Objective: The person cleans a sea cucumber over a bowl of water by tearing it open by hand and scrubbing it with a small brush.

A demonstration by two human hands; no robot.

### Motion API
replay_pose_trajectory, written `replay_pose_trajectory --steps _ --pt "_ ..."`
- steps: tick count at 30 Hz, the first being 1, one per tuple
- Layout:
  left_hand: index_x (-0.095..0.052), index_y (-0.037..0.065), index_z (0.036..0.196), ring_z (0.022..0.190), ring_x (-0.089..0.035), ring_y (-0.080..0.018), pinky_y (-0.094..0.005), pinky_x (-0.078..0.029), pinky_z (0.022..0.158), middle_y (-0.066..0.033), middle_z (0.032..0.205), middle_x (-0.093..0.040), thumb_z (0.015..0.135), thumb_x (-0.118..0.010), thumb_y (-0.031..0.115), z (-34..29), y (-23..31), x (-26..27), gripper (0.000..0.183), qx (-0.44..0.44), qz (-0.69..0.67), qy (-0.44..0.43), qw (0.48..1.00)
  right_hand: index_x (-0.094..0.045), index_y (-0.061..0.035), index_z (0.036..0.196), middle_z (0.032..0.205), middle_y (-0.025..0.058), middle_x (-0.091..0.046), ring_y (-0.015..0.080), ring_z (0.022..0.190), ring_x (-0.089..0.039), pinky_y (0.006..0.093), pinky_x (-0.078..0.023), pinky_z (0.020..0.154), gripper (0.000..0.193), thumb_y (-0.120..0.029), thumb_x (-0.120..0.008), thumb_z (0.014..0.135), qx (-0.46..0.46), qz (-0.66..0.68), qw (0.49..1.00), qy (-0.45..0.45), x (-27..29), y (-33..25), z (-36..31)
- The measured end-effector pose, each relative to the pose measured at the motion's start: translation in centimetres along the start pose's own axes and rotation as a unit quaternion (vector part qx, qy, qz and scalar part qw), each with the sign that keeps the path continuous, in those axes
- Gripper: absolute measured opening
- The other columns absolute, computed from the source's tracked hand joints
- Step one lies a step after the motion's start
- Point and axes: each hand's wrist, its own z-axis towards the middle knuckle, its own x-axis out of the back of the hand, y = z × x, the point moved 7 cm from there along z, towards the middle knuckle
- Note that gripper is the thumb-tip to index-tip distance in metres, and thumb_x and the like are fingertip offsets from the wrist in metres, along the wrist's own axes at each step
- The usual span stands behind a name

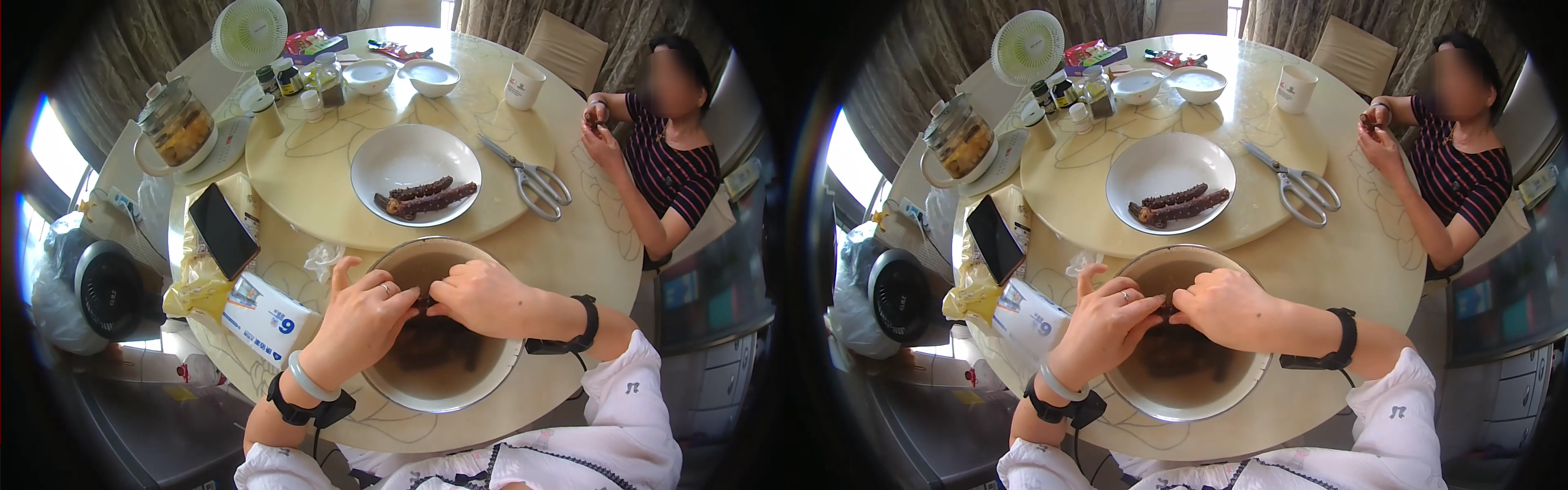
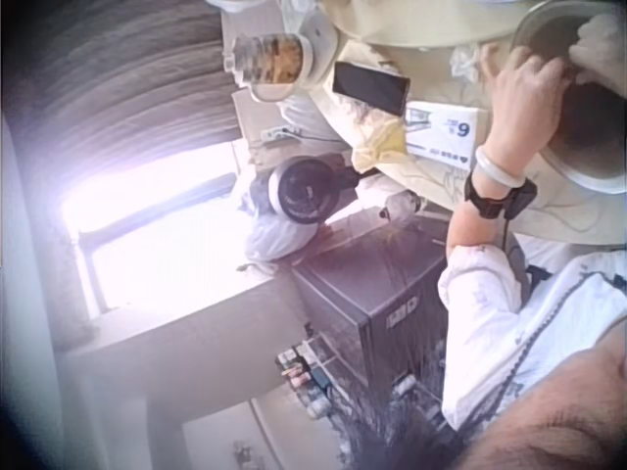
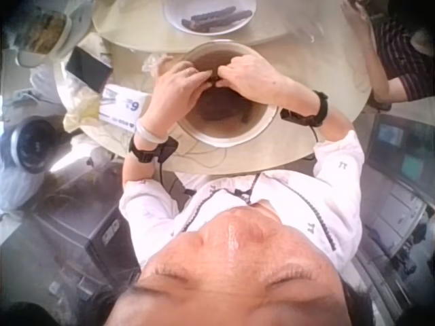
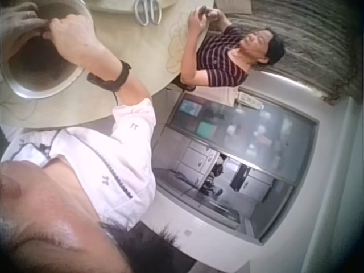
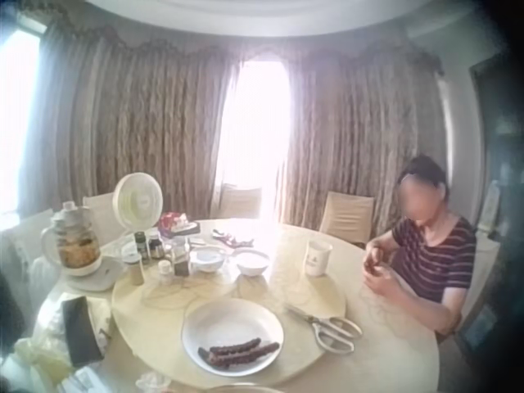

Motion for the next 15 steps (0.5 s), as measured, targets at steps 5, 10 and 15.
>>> replay_pose_trajectory --steps 5,10,15 --pt "-0.074 0.011 0.096 0.096 -0.064 -0.0204 -0.0521 -0.031 0.106 -0.0013 0.087 -0.067 0.086 -0.075 0.018 -0.4 -0.5 -0.9 0.012 0.019 -0.004 -0.081 0.997 -0.062 -0.0078 0.086 0.083 0.0073 -0.065 0.0247 0.083 -0.064 0.0386 -0.053 0.072 0.019 -0.024 -0.065 0.094 0.033 -0.01 0.999 0.017 -0.5 -0.2 -0.1" --pt "-0.073 0.012 0.106 0.103 -0.064 -0.0209 -0.052 -0.031 0.107 -0.0034 0.095 -0.069 0.087 -0.076 0.022 0.0 -0.2 -0.4 0.022 0.01 -0.014 -0.032 0.999 -0.066 -0.009 0.093 0.085 0.0043 -0.064 0.0225 0.084 -0.064 0.0352 -0.054 0.07 0.012 -0.021 -0.068 0.091 0.02 -0.028 0.999 0.037 0.8 -0.5 0.3" --pt "-0.071 0.01 0.11 0.107 -0.063 -0.0203 -0.0535 -0.031 0.106 -0.0032 0.093 -0.072 0.089 -0.073 0.026 0.2 0.1 0.1 0.026 0.0 -0.039 -0.02 0.999 -0.069 -0.0108 0.098 0.082 0.0036 -0.063 0.0216 0.082 -0.063 0.034 -0.054 0.069 0.011 -0.019 -0.066 0.092 0.013 0.0 0.995 0.098 2.9 -0.9 0.0"
